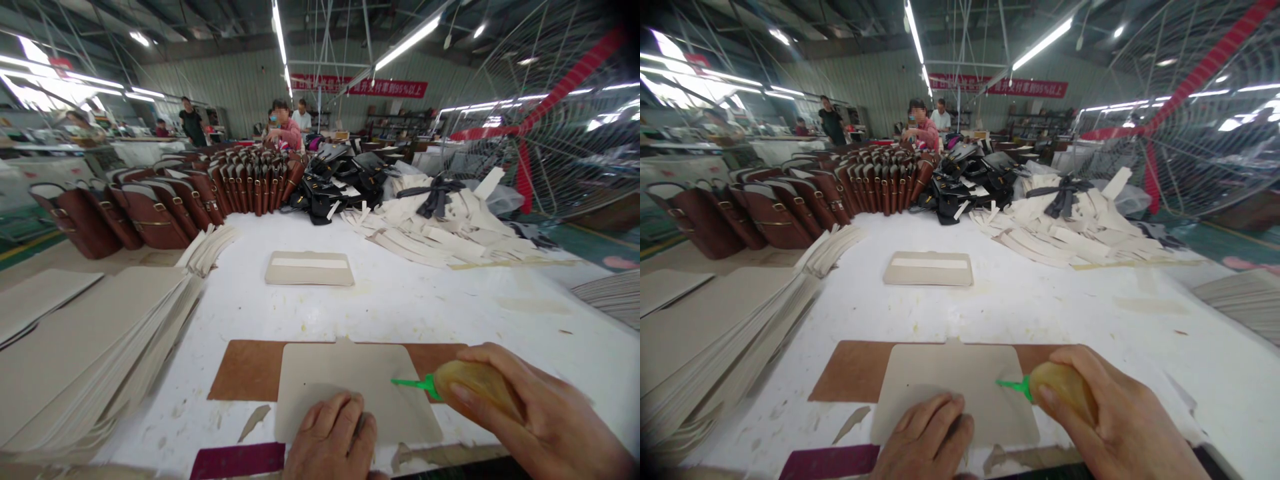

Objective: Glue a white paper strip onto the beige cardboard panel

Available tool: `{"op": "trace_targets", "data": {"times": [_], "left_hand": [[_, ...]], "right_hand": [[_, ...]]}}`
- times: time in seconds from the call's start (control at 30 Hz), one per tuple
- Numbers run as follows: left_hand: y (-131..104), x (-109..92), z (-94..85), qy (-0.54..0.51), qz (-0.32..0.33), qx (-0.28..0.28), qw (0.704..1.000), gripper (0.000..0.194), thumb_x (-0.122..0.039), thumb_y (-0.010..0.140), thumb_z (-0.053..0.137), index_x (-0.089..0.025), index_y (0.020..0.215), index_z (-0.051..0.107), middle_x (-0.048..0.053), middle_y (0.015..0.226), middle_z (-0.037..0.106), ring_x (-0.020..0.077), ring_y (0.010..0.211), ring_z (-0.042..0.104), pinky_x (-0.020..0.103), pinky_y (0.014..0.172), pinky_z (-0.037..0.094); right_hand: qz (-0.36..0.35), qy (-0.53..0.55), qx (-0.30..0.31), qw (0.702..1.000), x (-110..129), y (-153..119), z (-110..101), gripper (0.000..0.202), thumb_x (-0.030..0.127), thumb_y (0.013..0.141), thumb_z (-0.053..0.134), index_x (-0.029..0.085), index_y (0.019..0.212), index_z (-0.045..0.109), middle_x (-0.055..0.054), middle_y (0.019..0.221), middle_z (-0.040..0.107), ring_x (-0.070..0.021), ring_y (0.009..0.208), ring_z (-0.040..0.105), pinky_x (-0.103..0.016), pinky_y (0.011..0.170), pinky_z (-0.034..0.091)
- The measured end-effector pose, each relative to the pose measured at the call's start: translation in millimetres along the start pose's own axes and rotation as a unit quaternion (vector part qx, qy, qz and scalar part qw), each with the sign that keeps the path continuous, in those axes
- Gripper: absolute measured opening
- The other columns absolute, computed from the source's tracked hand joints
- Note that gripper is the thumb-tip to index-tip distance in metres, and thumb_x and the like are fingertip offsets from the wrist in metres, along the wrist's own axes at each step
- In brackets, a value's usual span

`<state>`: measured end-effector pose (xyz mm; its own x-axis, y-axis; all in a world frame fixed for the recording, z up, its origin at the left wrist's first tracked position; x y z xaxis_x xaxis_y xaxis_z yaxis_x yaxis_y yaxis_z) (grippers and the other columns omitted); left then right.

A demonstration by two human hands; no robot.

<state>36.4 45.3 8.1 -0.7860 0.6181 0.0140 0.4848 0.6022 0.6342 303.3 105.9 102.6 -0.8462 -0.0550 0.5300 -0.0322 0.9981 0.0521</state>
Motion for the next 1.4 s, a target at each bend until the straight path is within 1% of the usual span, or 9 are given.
{"op": "trace_targets", "data": {"times": [0.2,0.33,0.43,0.63,0.77,0.87,1.0,1.2,1.4], "left_hand": [[0,0,1.0,-0.004,-0.008,-0.035,0.999,0.058,-0.068,0.112,0.039,-0.022,0.116,0.074,0.003,0.123,0.075,0.0203,0.116,0.063,0.033,0.093,0.054],[-3,2,3.1,0.002,0.017,0.008,1.000,0.062,-0.064,0.114,0.028,-0.022,0.124,0.073,0.004,0.129,0.074,0.0210,0.120,0.063,0.034,0.094,0.055],[-4,2,1.7,0.002,0.018,0.006,1.000,0.064,-0.061,0.116,0.023,-0.021,0.123,0.073,0.004,0.128,0.075,0.0214,0.118,0.065,0.035,0.093,0.056],[1,-1,1.3,-0.003,-0.011,-0.047,0.999,0.063,-0.063,0.115,0.026,-0.022,0.117,0.074,0.003,0.120,0.078,0.0208,0.111,0.068,0.034,0.090,0.056],[7,-2,-3.3,-0.005,-0.019,-0.073,0.997,0.066,-0.060,0.116,0.020,-0.023,0.111,0.074,0.000,0.115,0.080,0.0187,0.107,0.069,0.033,0.087,0.056],[8,-2,-4.8,-0.004,-0.024,-0.074,0.997,0.065,-0.060,0.116,0.020,-0.023,0.111,0.073,0.000,0.115,0.080,0.0188,0.108,0.069,0.032,0.088,0.055],[4,-2,-1.2,0.002,-0.014,-0.059,0.998,0.067,-0.060,0.116,0.018,-0.023,0.112,0.073,0.001,0.118,0.079,0.0198,0.109,0.069,0.034,0.088,0.056],[-3,-1,5.6,0.004,-0.002,-0.021,1.000,0.066,-0.062,0.116,0.019,-0.023,0.118,0.073,0.002,0.124,0.078,0.0213,0.114,0.069,0.035,0.089,0.058],[2,-1,1.6,-0.014,-0.024,-0.062,0.998,0.067,-0.062,0.116,0.020,-0.023,0.113,0.074,0.002,0.117,0.080,0.0207,0.108,0.070,0.034,0.086,0.057]], "right_hand": [[-0.007,-0.030,-0.008,0.999,-9,5,-2,0.059,0.090,0.090,0.053,0.034,0.100,0.068,0.000,0.092,0.075,-0.0277,0.079,0.070,-0.043,0.069,0.056],[-0.015,-0.045,0.002,0.999,-20,1,-1,0.056,0.088,0.092,0.053,0.034,0.103,0.067,0.001,0.092,0.075,-0.0263,0.079,0.070,-0.041,0.068,0.056],[-0.019,-0.044,0.007,0.999,-22,-2,-2,0.054,0.086,0.095,0.053,0.034,0.105,0.066,0.001,0.095,0.074,-0.0258,0.082,0.070,-0.039,0.070,0.056],[0.015,-0.005,0.022,1.000,-4,-5,-5,0.056,0.088,0.092,0.055,0.034,0.105,0.064,0.003,0.093,0.073,-0.0261,0.082,0.067,-0.041,0.074,0.054],[0.009,0.011,0.024,1.000,8,-5,-5,0.053,0.084,0.092,0.056,0.033,0.104,0.066,0.003,0.091,0.072,-0.0258,0.081,0.066,-0.041,0.074,0.052],[0.003,0.015,0.018,1.000,14,-3,-3,0.049,0.080,0.090,0.061,0.033,0.102,0.067,0.004,0.090,0.072,-0.0250,0.080,0.066,-0.040,0.072,0.051],[-0.017,-0.005,0.004,1.000,21,2,-3,0.041,0.073,0.096,0.055,0.033,0.099,0.066,0.005,0.088,0.071,-0.0234,0.078,0.065,-0.040,0.073,0.050],[-0.006,-0.046,0.004,0.999,-5,12,-2,0.056,0.087,0.089,0.050,0.034,0.099,0.066,0.002,0.088,0.073,-0.0260,0.076,0.069,-0.043,0.068,0.055],[-0.014,-0.066,0.010,0.998,-28,6,-5,0.053,0.088,0.093,0.053,0.039,0.106,0.065,0.004,0.093,0.075,-0.0259,0.080,0.071,-0.041,0.067,0.058]]}}
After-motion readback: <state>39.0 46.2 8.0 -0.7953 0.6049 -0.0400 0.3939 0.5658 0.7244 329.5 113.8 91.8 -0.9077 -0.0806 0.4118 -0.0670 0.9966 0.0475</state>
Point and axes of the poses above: each hand's wrist, its own y-axis towards the middle knuckle, its own z-axis out of the palm, x = y × z, the point moved 4 cm from there along y, towards the middle knuckle
